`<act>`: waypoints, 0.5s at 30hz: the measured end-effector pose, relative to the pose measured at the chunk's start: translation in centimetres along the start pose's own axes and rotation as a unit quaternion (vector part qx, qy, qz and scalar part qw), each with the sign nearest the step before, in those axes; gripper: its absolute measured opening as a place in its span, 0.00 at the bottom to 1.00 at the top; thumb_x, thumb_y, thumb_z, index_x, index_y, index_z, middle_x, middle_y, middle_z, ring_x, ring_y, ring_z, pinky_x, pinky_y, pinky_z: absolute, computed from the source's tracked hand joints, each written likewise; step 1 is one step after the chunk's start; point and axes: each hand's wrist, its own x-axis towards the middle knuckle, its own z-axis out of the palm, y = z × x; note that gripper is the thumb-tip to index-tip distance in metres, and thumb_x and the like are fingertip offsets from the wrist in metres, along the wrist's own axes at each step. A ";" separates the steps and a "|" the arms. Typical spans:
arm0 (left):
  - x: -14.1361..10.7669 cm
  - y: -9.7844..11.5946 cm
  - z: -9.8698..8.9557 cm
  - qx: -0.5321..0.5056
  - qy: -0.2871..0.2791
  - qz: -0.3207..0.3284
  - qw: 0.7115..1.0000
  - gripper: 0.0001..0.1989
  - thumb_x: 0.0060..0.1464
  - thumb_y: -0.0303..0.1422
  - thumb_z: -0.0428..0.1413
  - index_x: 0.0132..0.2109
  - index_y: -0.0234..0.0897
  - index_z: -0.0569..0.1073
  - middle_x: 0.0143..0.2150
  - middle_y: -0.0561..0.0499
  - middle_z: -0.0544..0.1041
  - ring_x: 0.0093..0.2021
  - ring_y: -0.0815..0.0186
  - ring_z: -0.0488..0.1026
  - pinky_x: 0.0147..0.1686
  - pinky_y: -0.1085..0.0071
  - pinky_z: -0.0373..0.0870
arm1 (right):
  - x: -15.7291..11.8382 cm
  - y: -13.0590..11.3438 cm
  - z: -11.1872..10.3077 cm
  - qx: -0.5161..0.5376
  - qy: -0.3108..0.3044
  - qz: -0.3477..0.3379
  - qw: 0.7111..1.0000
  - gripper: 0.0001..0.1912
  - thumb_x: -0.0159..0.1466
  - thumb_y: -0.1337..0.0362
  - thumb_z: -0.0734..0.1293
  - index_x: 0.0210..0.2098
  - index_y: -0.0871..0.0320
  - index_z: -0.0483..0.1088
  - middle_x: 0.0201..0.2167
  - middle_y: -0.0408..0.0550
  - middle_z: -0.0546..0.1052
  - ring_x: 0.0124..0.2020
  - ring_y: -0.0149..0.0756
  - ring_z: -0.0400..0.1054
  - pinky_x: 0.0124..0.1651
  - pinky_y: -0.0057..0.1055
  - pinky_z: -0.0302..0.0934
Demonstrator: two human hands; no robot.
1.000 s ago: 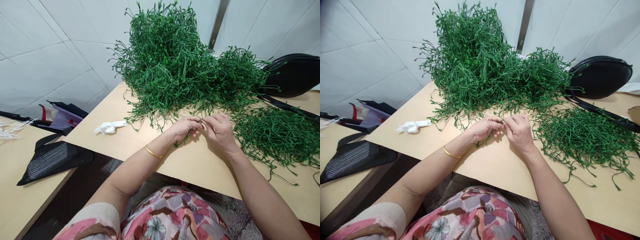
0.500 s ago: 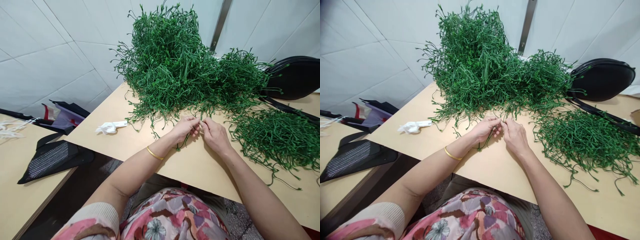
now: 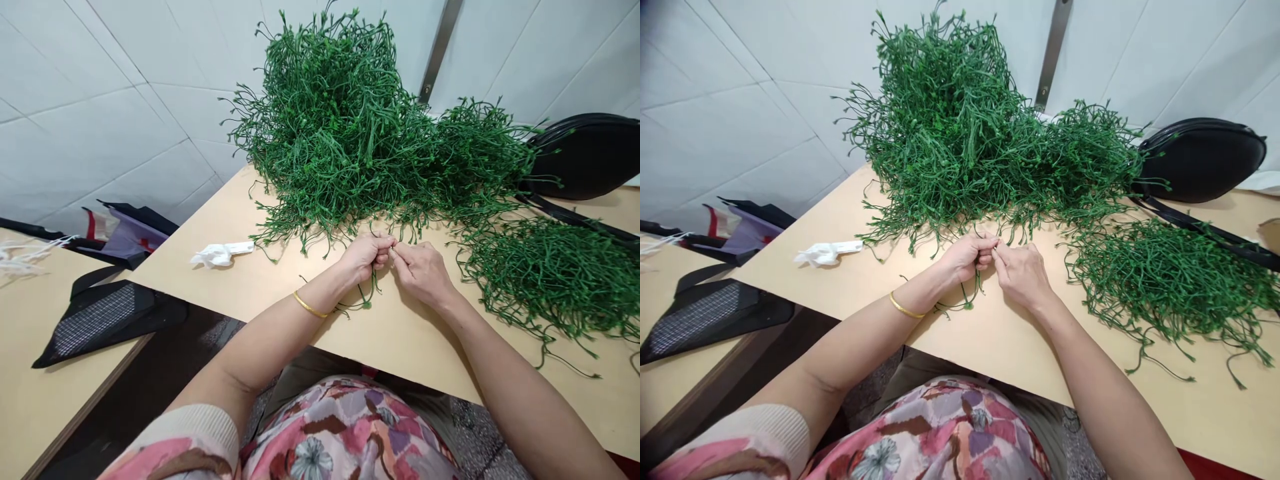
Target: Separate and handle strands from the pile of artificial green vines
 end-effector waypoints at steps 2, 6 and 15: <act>0.4 0.4 -0.1 -0.019 0.036 0.009 0.999 0.11 0.53 0.22 0.50 0.24 0.33 0.60 0.15 0.62 0.50 0.12 0.82 0.45 0.14 0.82 0.38 | -0.2 -0.9 -0.6 0.070 -0.027 -0.047 0.996 0.16 0.63 0.65 0.55 0.18 0.57 0.56 0.14 0.39 0.59 0.19 0.27 0.50 0.33 0.29 0.48; 1.1 0.6 -0.5 0.000 0.065 0.066 0.996 0.10 0.52 0.22 0.51 0.25 0.33 0.60 0.15 0.62 0.52 0.12 0.82 0.46 0.15 0.81 0.37 | -0.3 -1.4 -2.4 0.219 0.035 -0.011 0.975 0.18 0.63 0.63 0.57 0.18 0.57 0.56 0.15 0.38 0.57 0.19 0.26 0.49 0.28 0.28 0.47; 0.4 -1.6 -0.1 0.215 -0.054 0.112 0.969 0.07 0.45 0.26 0.56 0.25 0.34 0.64 0.15 0.60 0.58 0.16 0.79 0.51 0.18 0.78 0.46 | -0.1 2.2 -1.8 0.364 0.039 0.245 0.898 0.21 0.52 0.49 0.70 0.35 0.59 0.70 0.16 0.34 0.54 0.17 0.24 0.47 0.21 0.26 0.41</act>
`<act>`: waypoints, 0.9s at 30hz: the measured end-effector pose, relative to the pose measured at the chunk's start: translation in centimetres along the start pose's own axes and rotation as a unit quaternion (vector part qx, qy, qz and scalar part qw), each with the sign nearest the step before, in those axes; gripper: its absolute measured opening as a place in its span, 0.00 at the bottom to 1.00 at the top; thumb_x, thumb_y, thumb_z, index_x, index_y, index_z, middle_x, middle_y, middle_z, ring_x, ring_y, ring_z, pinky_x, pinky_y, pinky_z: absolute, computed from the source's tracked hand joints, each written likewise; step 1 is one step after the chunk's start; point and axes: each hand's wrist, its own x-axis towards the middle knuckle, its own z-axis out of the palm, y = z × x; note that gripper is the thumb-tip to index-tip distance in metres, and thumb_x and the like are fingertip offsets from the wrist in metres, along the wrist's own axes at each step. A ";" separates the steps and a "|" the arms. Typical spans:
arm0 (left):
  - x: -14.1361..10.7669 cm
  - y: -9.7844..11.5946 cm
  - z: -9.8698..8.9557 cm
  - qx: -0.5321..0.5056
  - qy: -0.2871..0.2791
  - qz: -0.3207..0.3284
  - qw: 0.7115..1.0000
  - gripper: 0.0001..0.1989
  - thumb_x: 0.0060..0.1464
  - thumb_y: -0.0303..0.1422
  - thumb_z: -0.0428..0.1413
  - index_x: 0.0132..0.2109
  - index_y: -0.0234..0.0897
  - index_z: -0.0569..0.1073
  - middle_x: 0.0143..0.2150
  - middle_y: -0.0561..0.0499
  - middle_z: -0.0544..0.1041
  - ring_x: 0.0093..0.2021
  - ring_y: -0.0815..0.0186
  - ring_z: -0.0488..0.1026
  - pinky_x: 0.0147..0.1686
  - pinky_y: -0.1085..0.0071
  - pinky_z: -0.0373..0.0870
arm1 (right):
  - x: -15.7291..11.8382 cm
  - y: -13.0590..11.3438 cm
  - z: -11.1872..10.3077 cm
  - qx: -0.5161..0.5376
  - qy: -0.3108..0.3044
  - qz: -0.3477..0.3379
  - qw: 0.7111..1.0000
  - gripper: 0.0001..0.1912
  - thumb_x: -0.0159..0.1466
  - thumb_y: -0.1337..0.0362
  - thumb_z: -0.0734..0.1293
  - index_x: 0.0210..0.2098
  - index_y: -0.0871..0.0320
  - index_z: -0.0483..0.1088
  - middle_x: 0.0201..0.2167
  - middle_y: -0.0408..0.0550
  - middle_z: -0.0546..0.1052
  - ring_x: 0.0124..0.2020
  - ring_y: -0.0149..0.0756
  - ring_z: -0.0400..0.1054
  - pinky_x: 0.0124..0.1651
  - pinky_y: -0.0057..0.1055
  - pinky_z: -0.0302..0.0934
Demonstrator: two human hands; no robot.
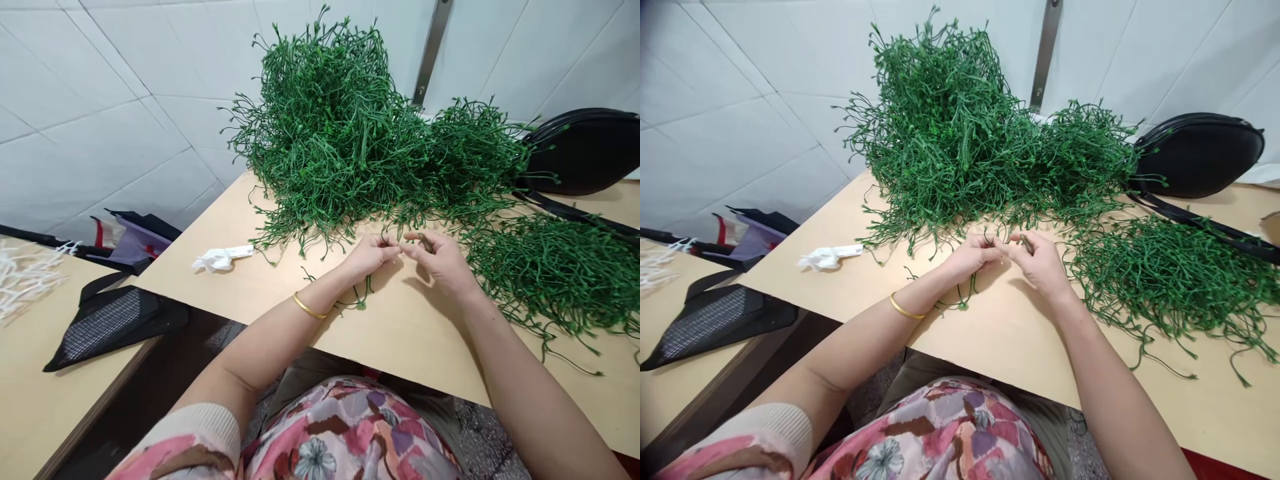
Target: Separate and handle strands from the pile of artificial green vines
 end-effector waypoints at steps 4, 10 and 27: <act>0.1 -0.3 0.2 0.122 -0.052 0.061 0.989 0.04 0.41 0.22 0.53 0.22 0.31 0.67 0.21 0.56 0.66 0.23 0.77 0.61 0.28 0.77 0.58 | -0.8 -0.8 1.7 -0.038 0.004 -0.055 0.998 0.17 0.51 0.54 0.71 0.34 0.59 0.73 0.22 0.40 0.68 0.24 0.29 0.60 0.29 0.28 0.55; -0.3 -0.1 0.8 0.175 0.007 0.062 0.983 0.03 0.47 0.28 0.54 0.28 0.32 0.70 0.18 0.59 0.60 0.21 0.76 0.54 0.24 0.76 0.52 | -0.3 -0.5 1.4 -0.028 0.125 -0.109 0.986 0.11 0.58 0.56 0.64 0.26 0.58 0.69 0.20 0.41 0.66 0.24 0.29 0.56 0.29 0.28 0.53; -0.6 0.8 -0.7 0.087 -0.049 -0.027 0.995 0.10 0.45 0.25 0.54 0.19 0.32 0.64 0.15 0.58 0.56 0.17 0.79 0.49 0.19 0.77 0.43 | -0.7 -0.5 2.0 -0.340 0.026 -0.289 0.894 0.15 0.65 0.64 0.54 0.43 0.59 0.70 0.37 0.54 0.76 0.41 0.42 0.67 0.50 0.40 0.53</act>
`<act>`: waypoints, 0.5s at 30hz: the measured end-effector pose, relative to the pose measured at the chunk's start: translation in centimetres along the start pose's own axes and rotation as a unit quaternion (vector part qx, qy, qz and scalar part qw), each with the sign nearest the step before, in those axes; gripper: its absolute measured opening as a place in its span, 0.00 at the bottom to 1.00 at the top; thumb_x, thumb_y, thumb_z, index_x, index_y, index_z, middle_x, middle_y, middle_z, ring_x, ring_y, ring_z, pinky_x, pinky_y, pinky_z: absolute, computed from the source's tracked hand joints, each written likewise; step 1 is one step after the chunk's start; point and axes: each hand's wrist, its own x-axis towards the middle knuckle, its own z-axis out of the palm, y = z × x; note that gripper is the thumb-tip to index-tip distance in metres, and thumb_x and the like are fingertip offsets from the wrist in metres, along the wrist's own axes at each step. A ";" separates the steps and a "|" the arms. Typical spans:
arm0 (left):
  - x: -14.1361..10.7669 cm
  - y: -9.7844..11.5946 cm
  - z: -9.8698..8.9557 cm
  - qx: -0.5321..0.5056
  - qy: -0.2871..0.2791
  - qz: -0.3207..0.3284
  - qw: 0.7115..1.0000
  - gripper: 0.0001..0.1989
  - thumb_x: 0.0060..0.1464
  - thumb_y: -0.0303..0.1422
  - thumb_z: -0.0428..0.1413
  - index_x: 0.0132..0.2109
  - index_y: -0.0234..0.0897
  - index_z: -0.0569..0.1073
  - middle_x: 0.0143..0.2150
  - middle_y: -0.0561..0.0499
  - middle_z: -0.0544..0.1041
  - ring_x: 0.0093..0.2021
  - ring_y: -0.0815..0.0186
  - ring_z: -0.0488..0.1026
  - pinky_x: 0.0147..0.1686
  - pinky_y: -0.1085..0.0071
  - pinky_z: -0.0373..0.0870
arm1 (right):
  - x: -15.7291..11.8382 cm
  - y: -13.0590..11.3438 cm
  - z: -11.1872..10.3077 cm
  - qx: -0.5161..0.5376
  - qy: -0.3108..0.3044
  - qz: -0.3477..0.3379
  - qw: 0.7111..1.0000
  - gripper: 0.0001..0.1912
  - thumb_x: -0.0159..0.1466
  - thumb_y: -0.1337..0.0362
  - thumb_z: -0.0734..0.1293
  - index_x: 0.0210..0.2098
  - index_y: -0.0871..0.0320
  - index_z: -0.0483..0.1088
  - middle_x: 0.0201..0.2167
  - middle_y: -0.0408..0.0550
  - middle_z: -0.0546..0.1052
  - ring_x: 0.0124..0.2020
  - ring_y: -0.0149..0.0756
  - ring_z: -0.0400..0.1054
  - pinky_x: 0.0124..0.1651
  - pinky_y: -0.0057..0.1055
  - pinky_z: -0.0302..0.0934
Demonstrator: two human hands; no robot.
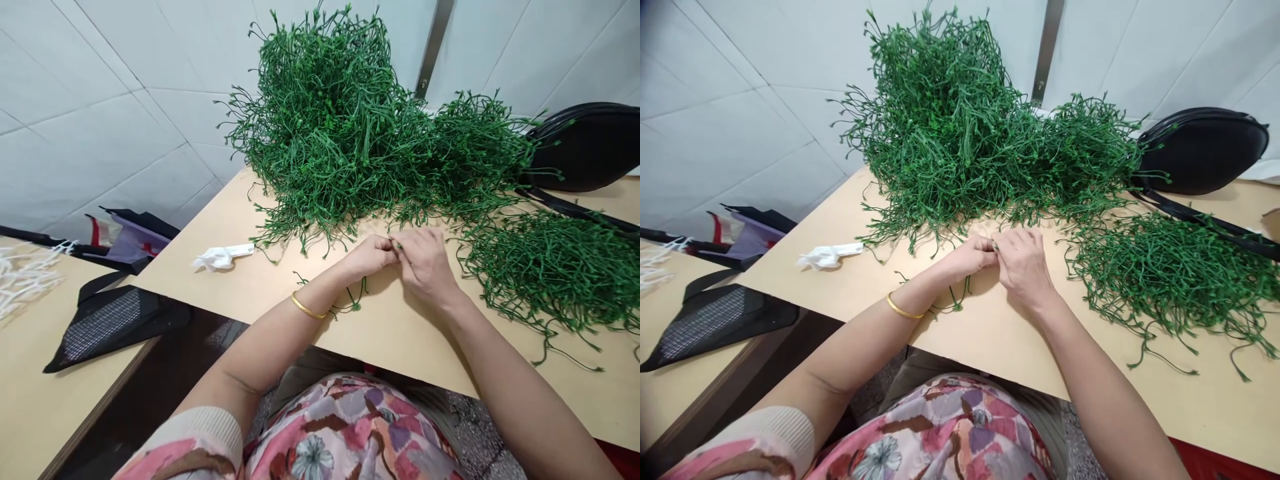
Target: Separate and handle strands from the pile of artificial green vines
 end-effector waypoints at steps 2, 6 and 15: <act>0.0 0.1 -0.2 -0.062 -0.007 -0.031 0.998 0.10 0.46 0.26 0.55 0.21 0.33 0.64 0.15 0.58 0.56 0.16 0.79 0.48 0.18 0.77 0.42 | -0.1 0.5 0.7 0.006 -0.064 0.034 0.997 0.15 0.65 0.65 0.53 0.40 0.59 0.69 0.31 0.51 0.75 0.32 0.38 0.66 0.42 0.35 0.55; -0.1 0.4 -0.6 -0.109 0.002 -0.061 0.992 0.11 0.47 0.29 0.57 0.21 0.32 0.64 0.16 0.58 0.56 0.15 0.80 0.50 0.16 0.79 0.42 | -0.3 1.1 0.8 0.001 -0.089 0.092 0.992 0.14 0.65 0.62 0.52 0.29 0.56 0.64 0.23 0.47 0.70 0.24 0.35 0.59 0.30 0.30 0.49; -0.4 0.4 -0.3 -0.134 -0.031 -0.065 0.988 0.08 0.48 0.28 0.56 0.24 0.31 0.67 0.17 0.59 0.54 0.15 0.81 0.48 0.15 0.81 0.40 | -0.1 1.2 -0.8 0.147 -0.131 0.152 0.969 0.15 0.64 0.56 0.56 0.25 0.56 0.60 0.19 0.41 0.63 0.22 0.30 0.55 0.29 0.29 0.49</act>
